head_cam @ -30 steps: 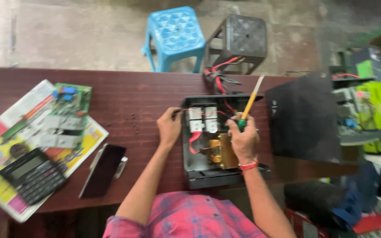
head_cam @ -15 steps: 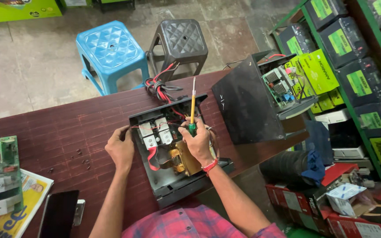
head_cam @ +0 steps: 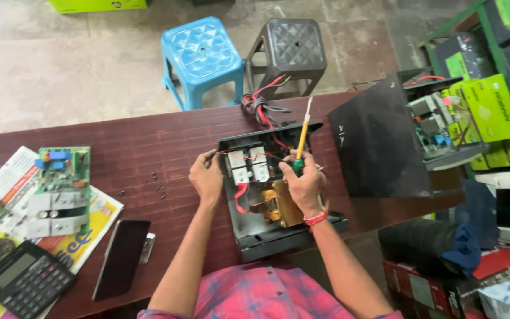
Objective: The person works on an open electronic device on a workbench, using a screwdriver to adjust internal components and wires. They handle a circuit board and various wires while making adjustments inside the device casing.
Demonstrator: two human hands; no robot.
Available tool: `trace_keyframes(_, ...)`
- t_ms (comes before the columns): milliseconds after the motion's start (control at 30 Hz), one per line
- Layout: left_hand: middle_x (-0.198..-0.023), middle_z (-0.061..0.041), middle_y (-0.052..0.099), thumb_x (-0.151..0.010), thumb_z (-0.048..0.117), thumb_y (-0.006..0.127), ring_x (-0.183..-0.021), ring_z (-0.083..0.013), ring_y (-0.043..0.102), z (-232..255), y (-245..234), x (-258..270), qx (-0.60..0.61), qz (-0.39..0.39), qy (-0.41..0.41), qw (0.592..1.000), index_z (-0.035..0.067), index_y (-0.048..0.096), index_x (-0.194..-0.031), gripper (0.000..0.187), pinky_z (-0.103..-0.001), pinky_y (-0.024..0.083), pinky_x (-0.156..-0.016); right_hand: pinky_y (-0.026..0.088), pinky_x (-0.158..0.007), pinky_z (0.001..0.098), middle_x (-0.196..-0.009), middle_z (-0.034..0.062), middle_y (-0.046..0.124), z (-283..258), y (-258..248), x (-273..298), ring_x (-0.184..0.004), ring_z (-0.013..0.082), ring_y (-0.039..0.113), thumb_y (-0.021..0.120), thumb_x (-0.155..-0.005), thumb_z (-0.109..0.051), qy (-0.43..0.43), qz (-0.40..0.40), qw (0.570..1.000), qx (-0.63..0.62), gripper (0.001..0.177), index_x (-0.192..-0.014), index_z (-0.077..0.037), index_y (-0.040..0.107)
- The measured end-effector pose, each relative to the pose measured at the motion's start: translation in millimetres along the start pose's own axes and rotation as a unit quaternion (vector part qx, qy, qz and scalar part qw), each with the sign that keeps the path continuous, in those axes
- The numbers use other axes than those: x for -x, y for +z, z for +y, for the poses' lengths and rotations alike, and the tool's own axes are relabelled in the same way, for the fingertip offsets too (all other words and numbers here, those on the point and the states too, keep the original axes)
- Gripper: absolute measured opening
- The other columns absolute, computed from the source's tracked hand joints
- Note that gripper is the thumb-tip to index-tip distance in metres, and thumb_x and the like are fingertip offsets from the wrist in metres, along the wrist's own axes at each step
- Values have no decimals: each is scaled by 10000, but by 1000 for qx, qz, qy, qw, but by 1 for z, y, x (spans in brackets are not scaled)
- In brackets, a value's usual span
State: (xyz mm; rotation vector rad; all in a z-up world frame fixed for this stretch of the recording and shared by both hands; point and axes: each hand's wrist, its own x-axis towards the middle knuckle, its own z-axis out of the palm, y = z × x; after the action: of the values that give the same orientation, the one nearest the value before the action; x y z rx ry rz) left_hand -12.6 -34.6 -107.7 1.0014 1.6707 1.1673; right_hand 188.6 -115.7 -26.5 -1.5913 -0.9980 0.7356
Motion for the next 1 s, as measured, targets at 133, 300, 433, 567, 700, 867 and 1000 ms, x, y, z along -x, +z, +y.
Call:
trace_keyframes(133, -793, -26, 733, -959, 121, 711, -598, -34, 559, 0, 2, 5, 70, -18, -51, 996, 33, 758, -1109, 180, -240, 443, -516, 519, -570, 204, -919, 3, 697, 4, 1, 0, -646, 40, 615, 757, -903, -30, -5, -6, 1000, -21, 356, -1222, -5, 601)
trace_keyframes(300, -778, 6, 709, -971, 105, 689, -538, -24, 525, -2, -2, 9, 115, -43, -29, 992, 34, 738, -1099, 154, -226, 421, -472, 525, -568, 209, -926, 9, 702, 7, 1, 0, -655, 41, 617, 766, -897, -20, -11, -2, 1000, -10, 353, -1213, 5, 610)
trace_keyframes(433, -769, 8, 690, -968, 98, 693, -551, -16, 519, -5, -7, 15, 116, -56, -10, 992, 40, 747, -1107, 160, -222, 420, -478, 525, -573, 209, -920, 10, 700, 8, 0, 0, -655, 43, 614, 765, -894, -20, -17, -7, 1000, -11, 361, -1216, 8, 604)
trace_keyframes(567, -738, -18, 666, -970, 98, 700, -565, -31, 529, -11, -13, 23, 84, -68, 4, 994, 38, 753, -1119, 169, -231, 429, -498, 534, -593, 211, -927, 11, 692, 9, -1, -1, -681, 44, 616, 757, -906, -15, -20, -16, 999, -22, 350, -1220, 12, 604)
trace_keyframes(700, -864, -30, 758, -963, 80, 711, -750, -37, 637, -19, -13, 31, 71, -61, 64, 994, 17, 753, -1108, 163, -223, 520, -657, 526, -591, 210, -934, 12, 687, 9, -1, -1, -676, 48, 614, 748, -903, -11, 5, -16, 999, -49, 362, -1228, 10, 589)
trace_keyframes(867, -1014, -77, 789, -962, 79, 696, -896, -71, 722, -23, -15, 33, 88, -101, 101, 986, 10, 692, -1178, 226, -243, 571, -789, 520, -582, 212, -937, 18, 675, 10, -3, -2, -670, 51, 607, 742, -898, -2, 16, -25, 997, -67, 371, -1231, 14, 580)
trace_keyframes(1000, -1012, -108, 801, -923, 79, 701, -797, -108, 707, -15, -23, 34, 16, -108, 103, 989, 20, 651, -1278, 364, -272, 560, -725, 516, -586, 212, -937, 21, 675, 10, -4, -3, -677, 49, 601, 736, -907, -1, 10, -37, 996, -84, 374, -1242, 19, 571)
